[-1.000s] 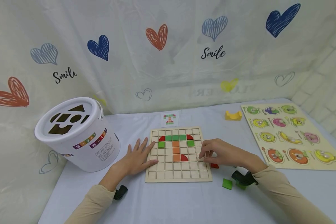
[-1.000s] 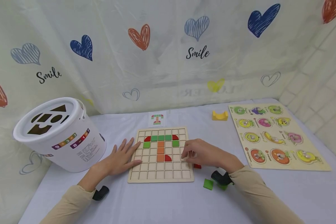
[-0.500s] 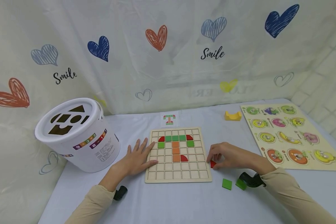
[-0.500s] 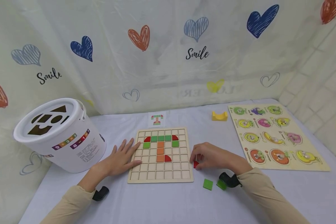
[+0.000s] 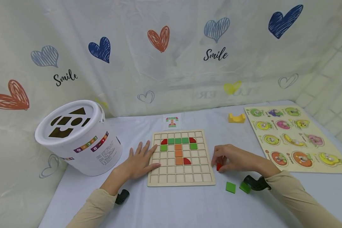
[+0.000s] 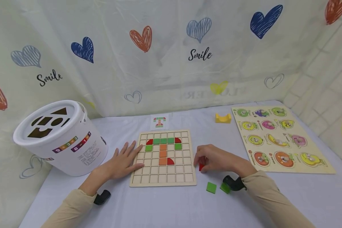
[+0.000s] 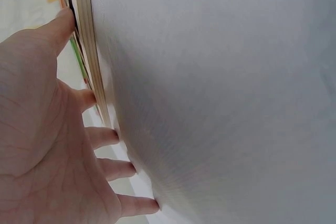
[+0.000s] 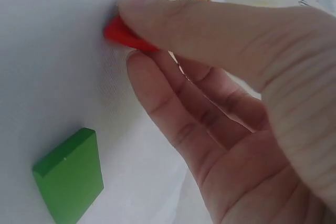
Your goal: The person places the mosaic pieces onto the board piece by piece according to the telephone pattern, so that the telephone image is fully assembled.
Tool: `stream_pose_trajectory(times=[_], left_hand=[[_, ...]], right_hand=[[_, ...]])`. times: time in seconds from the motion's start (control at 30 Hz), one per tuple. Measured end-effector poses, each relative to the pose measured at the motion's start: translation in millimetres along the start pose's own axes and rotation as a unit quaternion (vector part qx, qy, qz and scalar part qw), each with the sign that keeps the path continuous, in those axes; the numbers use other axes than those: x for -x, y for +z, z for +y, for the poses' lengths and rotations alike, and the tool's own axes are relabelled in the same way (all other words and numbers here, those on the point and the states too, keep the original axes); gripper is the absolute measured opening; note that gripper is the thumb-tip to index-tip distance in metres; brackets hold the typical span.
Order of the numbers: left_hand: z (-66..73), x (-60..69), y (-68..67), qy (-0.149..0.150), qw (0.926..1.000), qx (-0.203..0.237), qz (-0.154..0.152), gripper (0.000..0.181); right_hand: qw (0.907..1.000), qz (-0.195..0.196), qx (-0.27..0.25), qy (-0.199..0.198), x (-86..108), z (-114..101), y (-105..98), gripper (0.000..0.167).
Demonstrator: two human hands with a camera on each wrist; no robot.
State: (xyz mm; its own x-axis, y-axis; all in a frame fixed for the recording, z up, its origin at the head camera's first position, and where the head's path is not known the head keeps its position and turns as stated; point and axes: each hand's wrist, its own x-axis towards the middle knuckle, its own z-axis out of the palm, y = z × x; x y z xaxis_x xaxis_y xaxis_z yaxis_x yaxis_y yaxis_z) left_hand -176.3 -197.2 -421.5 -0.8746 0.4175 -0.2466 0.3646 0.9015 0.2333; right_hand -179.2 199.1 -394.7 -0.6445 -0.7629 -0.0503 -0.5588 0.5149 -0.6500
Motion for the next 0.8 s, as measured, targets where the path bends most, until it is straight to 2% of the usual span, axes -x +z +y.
stream_pose_trajectory(times=[0.4, 0.8], left_hand=[[-0.2, -0.3, 0.7, 0.003, 1.0000, -0.001, 0.003, 0.086], [0.1, 0.6, 1.7, 0.004, 1.0000, -0.004, 0.005, 0.085]], right_hand=[[0.9999, -0.008, 0.008, -0.006, -2.1, -3.1, -4.9, 0.019], [0.9982, -0.003, 0.020, -0.056, -33.4, -26.9, -1.1, 0.015]])
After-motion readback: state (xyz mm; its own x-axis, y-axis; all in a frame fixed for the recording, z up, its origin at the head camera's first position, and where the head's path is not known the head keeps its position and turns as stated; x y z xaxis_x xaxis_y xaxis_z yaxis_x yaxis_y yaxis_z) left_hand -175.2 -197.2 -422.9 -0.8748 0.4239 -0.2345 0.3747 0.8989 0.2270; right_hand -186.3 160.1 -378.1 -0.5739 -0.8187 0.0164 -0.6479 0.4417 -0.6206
